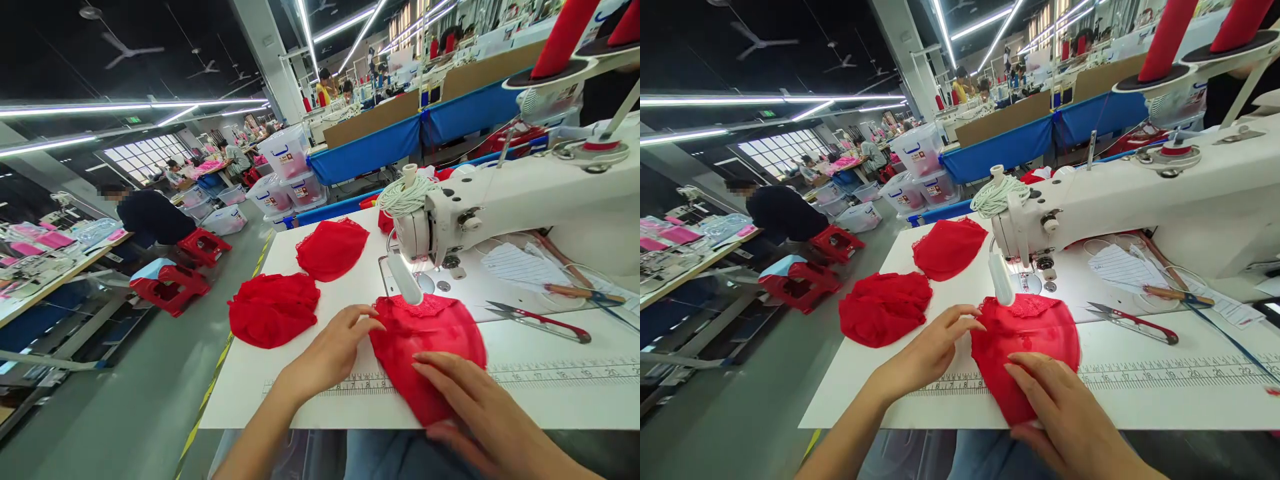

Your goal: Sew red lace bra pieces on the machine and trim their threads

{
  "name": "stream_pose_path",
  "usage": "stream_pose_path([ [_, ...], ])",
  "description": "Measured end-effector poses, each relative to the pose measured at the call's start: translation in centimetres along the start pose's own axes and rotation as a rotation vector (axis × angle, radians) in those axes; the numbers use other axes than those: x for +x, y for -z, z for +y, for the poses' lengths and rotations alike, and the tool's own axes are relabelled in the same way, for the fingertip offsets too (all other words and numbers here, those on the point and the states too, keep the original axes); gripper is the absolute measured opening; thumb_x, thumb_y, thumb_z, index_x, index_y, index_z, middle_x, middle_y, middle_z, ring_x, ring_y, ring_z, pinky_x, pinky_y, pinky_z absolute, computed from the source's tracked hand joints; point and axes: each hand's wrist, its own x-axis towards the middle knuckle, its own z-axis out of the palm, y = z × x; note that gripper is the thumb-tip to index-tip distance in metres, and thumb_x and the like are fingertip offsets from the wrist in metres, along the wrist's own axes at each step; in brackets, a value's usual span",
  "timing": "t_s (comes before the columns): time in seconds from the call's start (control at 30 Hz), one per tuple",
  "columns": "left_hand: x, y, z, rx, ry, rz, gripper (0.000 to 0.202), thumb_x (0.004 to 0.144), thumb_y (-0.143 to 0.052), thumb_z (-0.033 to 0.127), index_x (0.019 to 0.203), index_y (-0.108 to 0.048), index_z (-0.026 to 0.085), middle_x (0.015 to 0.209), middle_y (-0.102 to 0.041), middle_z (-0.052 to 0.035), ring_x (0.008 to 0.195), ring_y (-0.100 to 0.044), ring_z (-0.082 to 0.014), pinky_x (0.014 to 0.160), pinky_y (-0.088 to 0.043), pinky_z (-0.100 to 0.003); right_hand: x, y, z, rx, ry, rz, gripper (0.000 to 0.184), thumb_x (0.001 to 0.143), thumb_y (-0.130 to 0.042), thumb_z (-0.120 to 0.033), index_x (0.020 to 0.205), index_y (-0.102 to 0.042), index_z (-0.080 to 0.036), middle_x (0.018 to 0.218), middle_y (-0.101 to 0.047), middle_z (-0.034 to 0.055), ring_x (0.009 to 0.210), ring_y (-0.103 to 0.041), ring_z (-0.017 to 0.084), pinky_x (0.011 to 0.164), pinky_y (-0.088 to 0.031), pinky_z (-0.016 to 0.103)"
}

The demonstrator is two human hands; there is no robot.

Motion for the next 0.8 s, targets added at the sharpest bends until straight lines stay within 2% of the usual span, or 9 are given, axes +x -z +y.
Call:
stream_pose_path([
  [0.07,-1.0,0.1,0.2,0.074,-0.034,-0.064,0.057,0.073,-0.044,-0.003,0.119,-0.058,0.028,0.141,-0.045,-0.0071,0.136,-0.033,-0.0283,0.113,-0.014,-0.054,-0.1,-0.3,-0.7,-0.1,0.084,-0.062,0.046,0.084,-0.057,-0.029,0.128,-0.054,-0.015,0.117,-0.066,0.0158,0.099,-0.063,0.029,0.079,-0.052,0.039],
  [0.13,-1.6,0.2,0.5,0.052,-0.051,-0.074,0.035,0.077,-0.053,0.004,0.102,-0.065,0.026,0.13,-0.057,-0.0078,0.136,-0.033,-0.0305,0.113,-0.004,-0.057,0.2,-0.2,-1.2,-0.059,0.111,-0.098,0.034,0.084,-0.053,-0.02,0.116,-0.062,-0.018,0.11,-0.07,0.0126,0.09,-0.065,0.027,0.072,-0.052,0.038],
  [0.17,-1.7,0.3,0.8,-0.008,-0.044,-0.087,0.024,0.08,-0.055,0.009,0.094,-0.067,0.024,0.116,-0.064,-0.0074,0.131,-0.041,-0.0297,0.114,-0.006,-0.055,0.5,0.1,-1.5,0.051,0.079,-0.141,0.027,0.085,-0.05,-0.018,0.106,-0.065,-0.021,0.103,-0.072,0.0098,0.083,-0.065,0.025,0.068,-0.051,0.035],
  [0.23,-1.6,0.6,1.5,-0.201,0.042,-0.134,0.015,0.088,-0.052,0.021,0.087,-0.067,0.023,0.087,-0.068,-0.0039,0.105,-0.058,-0.0239,0.11,-0.023,-0.045,1.2,0.9,-1.7,0.382,-0.084,-0.258,0.025,0.089,-0.042,-0.021,0.088,-0.066,-0.024,0.083,-0.071,0.0043,0.069,-0.063,0.019,0.061,-0.049,0.029],
  [0.3,-1.2,1.0,2.1,-0.425,0.195,-0.126,0.021,0.092,-0.048,0.033,0.086,-0.065,0.021,0.076,-0.062,-0.0012,0.078,-0.057,-0.0171,0.086,-0.042,-0.032,2.0,1.9,-1.6,0.688,-0.365,-0.331,0.032,0.094,-0.037,-0.032,0.079,-0.064,-0.024,0.071,-0.066,0.0013,0.062,-0.059,0.016,0.058,-0.046,0.026],
  [0.37,-0.4,1.0,2.3,-0.61,0.312,-0.06,0.026,0.091,-0.05,0.042,0.084,-0.061,0.019,0.074,-0.056,0.0004,0.066,-0.048,-0.0133,0.063,-0.038,-0.024,2.9,2.5,-0.8,0.84,-0.637,-0.273,0.038,0.093,-0.04,-0.047,0.076,-0.064,-0.023,0.07,-0.065,0.0012,0.064,-0.058,0.017,0.058,-0.046,0.026],
  [0.5,1.7,-0.7,1.4,-0.832,0.385,0.033,0.033,0.086,-0.055,0.051,0.082,-0.054,0.018,0.07,-0.047,0.0035,0.061,-0.037,-0.0102,0.055,-0.027,-0.022,4.4,2.4,1.2,0.939,-0.914,-0.078,0.044,0.081,-0.052,-0.061,0.083,-0.069,-0.021,0.073,-0.068,0.0027,0.07,-0.061,0.022,0.064,-0.05,0.031],
  [0.67,3.7,-2.5,0.8,-0.94,0.442,0.036,0.039,0.079,-0.062,0.055,0.075,-0.053,0.017,0.07,-0.045,0.0038,0.063,-0.037,-0.0103,0.058,-0.027,-0.023,5.1,1.3,2.6,0.98,-0.97,0.134,0.04,0.081,-0.054,-0.06,0.087,-0.069,-0.024,0.086,-0.07,0.0042,0.092,-0.061,0.027,0.082,-0.05,0.036],
  [0.8,4.5,-2.3,1.1,-1.011,0.466,0.021,0.038,0.072,-0.07,0.052,0.075,-0.056,0.016,0.07,-0.053,0.0027,0.064,-0.044,-0.011,0.061,-0.031,-0.023,5.0,0.9,2.7,1.001,-0.981,0.153,0.037,0.081,-0.056,-0.059,0.085,-0.066,-0.023,0.085,-0.069,0.0039,0.093,-0.061,0.027,0.088,-0.048,0.037],
])
